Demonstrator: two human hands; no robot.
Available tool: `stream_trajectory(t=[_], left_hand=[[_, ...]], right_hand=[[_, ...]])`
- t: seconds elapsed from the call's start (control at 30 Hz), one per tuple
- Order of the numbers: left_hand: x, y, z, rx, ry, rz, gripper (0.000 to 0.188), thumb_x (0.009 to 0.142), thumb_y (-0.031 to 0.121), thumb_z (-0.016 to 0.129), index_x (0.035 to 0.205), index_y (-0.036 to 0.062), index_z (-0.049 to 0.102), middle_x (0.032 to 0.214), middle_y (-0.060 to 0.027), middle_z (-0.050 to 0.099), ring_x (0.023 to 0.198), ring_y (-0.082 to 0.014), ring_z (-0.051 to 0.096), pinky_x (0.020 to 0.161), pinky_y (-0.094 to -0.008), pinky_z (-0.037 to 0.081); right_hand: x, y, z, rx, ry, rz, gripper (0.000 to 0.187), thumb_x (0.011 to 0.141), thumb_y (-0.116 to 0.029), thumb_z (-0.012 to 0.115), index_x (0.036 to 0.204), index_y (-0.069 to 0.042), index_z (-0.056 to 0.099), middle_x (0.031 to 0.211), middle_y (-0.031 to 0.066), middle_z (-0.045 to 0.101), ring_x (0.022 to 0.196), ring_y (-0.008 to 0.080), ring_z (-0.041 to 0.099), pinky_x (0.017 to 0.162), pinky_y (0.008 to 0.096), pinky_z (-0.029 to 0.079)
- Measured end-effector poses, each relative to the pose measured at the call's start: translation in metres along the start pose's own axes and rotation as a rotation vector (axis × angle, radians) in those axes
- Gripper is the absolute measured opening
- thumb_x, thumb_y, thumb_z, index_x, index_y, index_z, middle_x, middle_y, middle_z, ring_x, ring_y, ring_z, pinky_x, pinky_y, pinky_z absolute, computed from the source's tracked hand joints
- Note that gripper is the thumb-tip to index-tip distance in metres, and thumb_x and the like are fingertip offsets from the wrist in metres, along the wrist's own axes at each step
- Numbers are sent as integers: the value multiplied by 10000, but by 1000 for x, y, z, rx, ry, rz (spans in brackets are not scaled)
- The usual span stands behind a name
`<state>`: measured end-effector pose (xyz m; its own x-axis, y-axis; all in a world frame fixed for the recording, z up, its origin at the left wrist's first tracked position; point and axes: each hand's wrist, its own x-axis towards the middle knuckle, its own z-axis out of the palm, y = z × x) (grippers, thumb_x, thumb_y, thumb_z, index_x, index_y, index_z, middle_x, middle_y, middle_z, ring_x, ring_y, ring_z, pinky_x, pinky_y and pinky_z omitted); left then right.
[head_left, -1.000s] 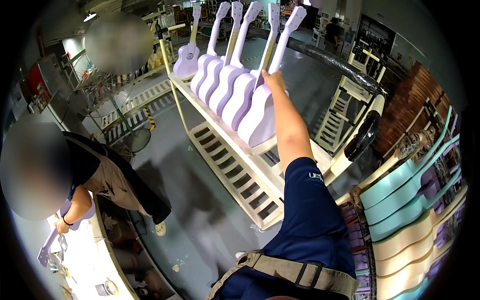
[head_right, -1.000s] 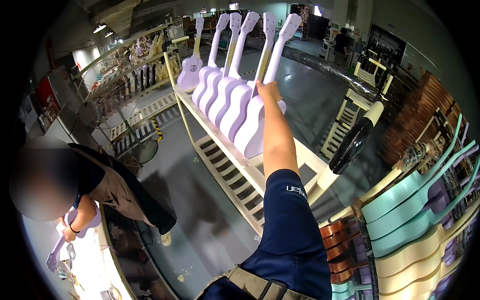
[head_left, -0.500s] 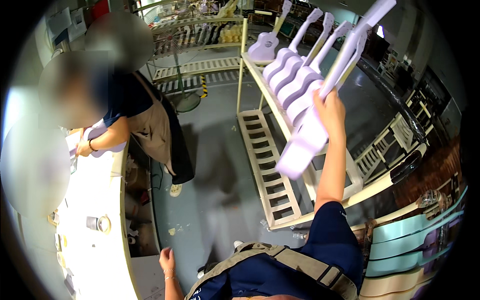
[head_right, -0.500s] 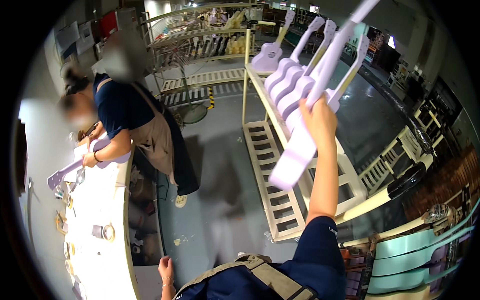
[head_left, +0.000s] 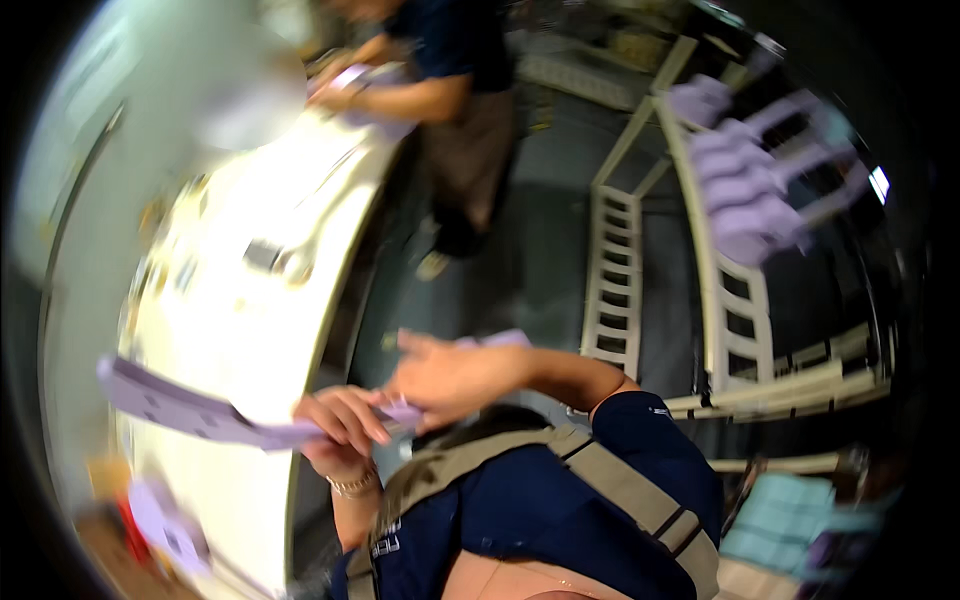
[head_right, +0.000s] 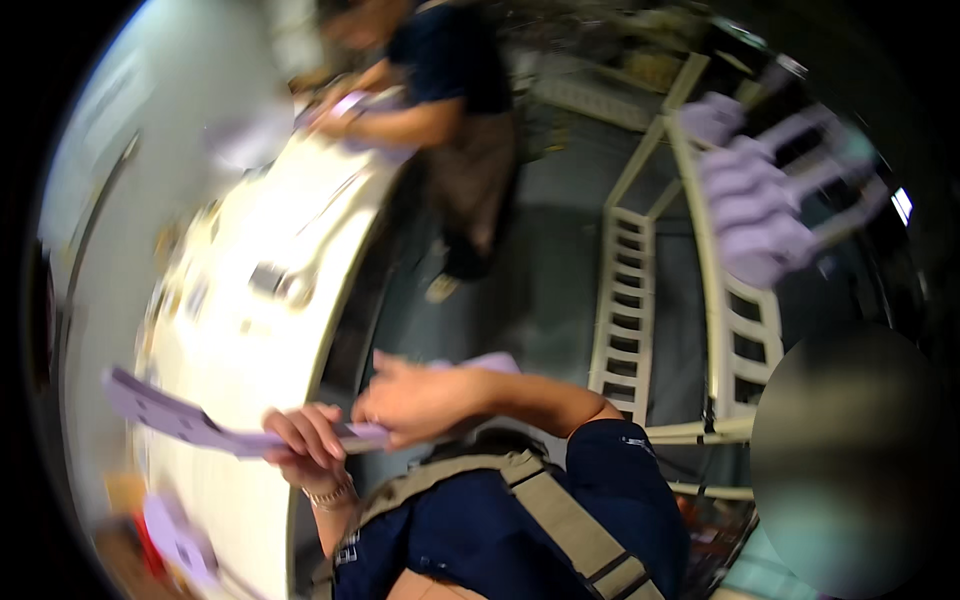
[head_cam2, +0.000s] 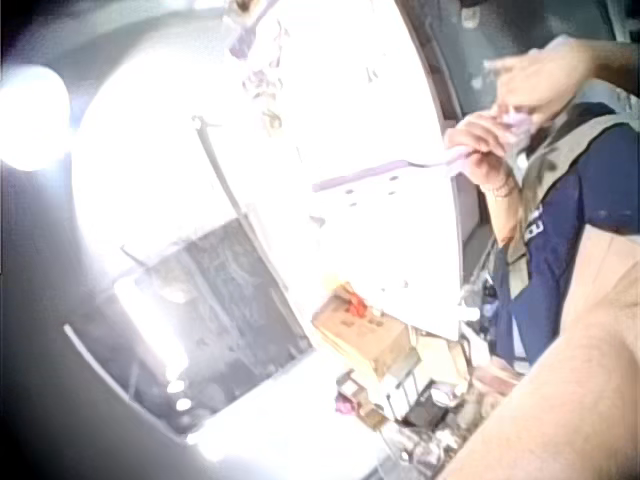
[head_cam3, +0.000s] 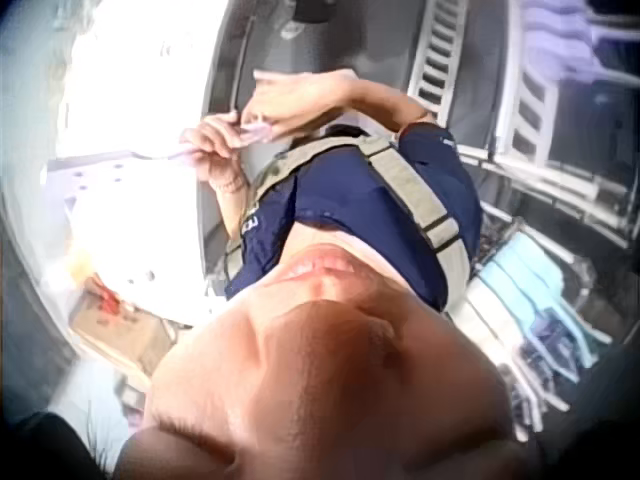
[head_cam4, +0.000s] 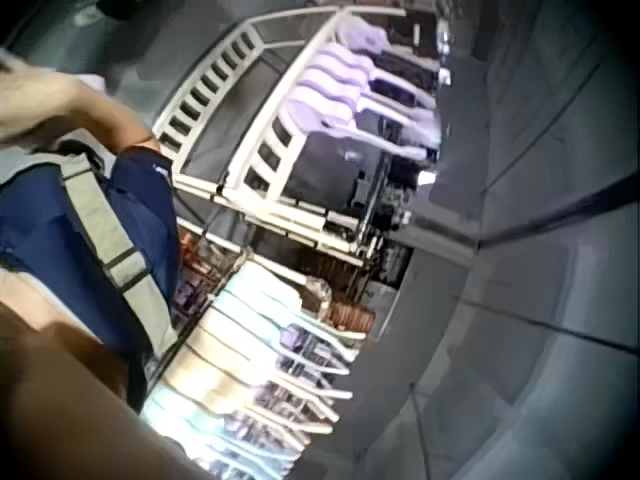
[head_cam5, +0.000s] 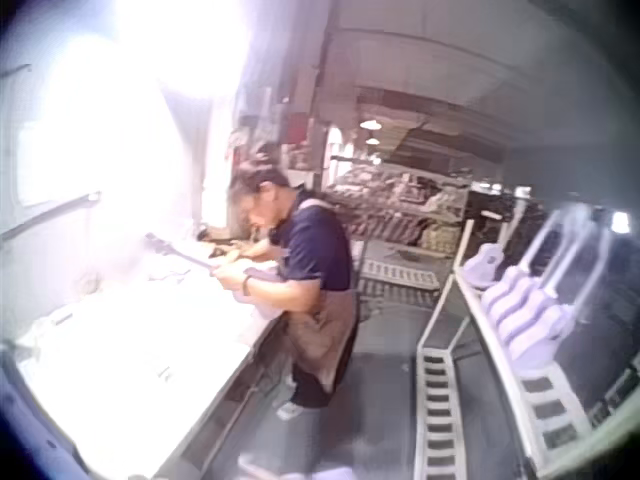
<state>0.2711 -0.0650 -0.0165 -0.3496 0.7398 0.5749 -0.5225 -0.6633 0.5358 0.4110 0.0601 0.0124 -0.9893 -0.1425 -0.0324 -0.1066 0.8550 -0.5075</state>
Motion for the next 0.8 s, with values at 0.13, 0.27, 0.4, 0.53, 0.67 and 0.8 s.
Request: stream_trajectory(t=[0.13, 0.27, 0.4, 0.53, 0.67, 0.8], left_hand=[[-46, 111, -45, 137, 485, 340, 347, 854, 409, 583, 783, 83, 488, 587, -4, 417, 570, -148, 488, 848, -389, 464], [-109, 186, -81, 142, 1143, 765, 269, 845, 350, 608, 788, 110, 502, 612, 17, 414, 609, -130, 456, 841, -353, 454], [-168, 217, -77, 88, 1357, 994, 280, 871, 331, 577, 779, 87, 473, 611, 4, 417, 613, -142, 467, 861, -378, 450], [-167, 210, -79, 214, 1417, 1077, 259, 876, 306, 579, 801, 84, 471, 628, 7, 418, 625, -136, 485, 920, -399, 432], [-149, 206, -51, 425, 1401, 1085, 129, 890, 206, 564, 880, 97, 495, 719, -18, 463, 763, -165, 529, 974, -434, 405], [-127, 181, -43, 727, 1508, 1102, 245, 914, 194, 504, 1096, 48, 431, 882, -93, 555, 911, -246, 562, 964, -447, 408]], right_hand=[[59, 18, 10, -23, 713, 35, 422, 732, -154, 683, 1124, -56, 561, 1134, 109, 575, 1102, 272, 503, 1020, 409, 285], [105, 68, 73, 179, 859, 361, 468, 864, -239, 588, 1245, -5, 453, 1212, 182, 508, 1146, 296, 466, 976, 369, 340], [140, 89, 136, 1097, 450, 472, 564, 965, -408, 367, 1337, 14, 341, 1324, 130, 433, 1216, 232, 412, 1013, 321, 314], [187, 87, 146, 1675, 252, 488, 539, 969, -372, 352, 1332, 27, 343, 1318, 123, 442, 1186, 230, 445, 987, 332, 355], [215, 97, 166, 1788, 101, 511, 514, 966, -342, 351, 1331, 20, 347, 1304, 129, 456, 1174, 234, 458, 969, 341, 378], [236, 95, 160, 1779, -33, 583, 535, 952, -371, 357, 1326, 11, 355, 1291, 135, 465, 1167, 235, 466, 962, 344, 387]])
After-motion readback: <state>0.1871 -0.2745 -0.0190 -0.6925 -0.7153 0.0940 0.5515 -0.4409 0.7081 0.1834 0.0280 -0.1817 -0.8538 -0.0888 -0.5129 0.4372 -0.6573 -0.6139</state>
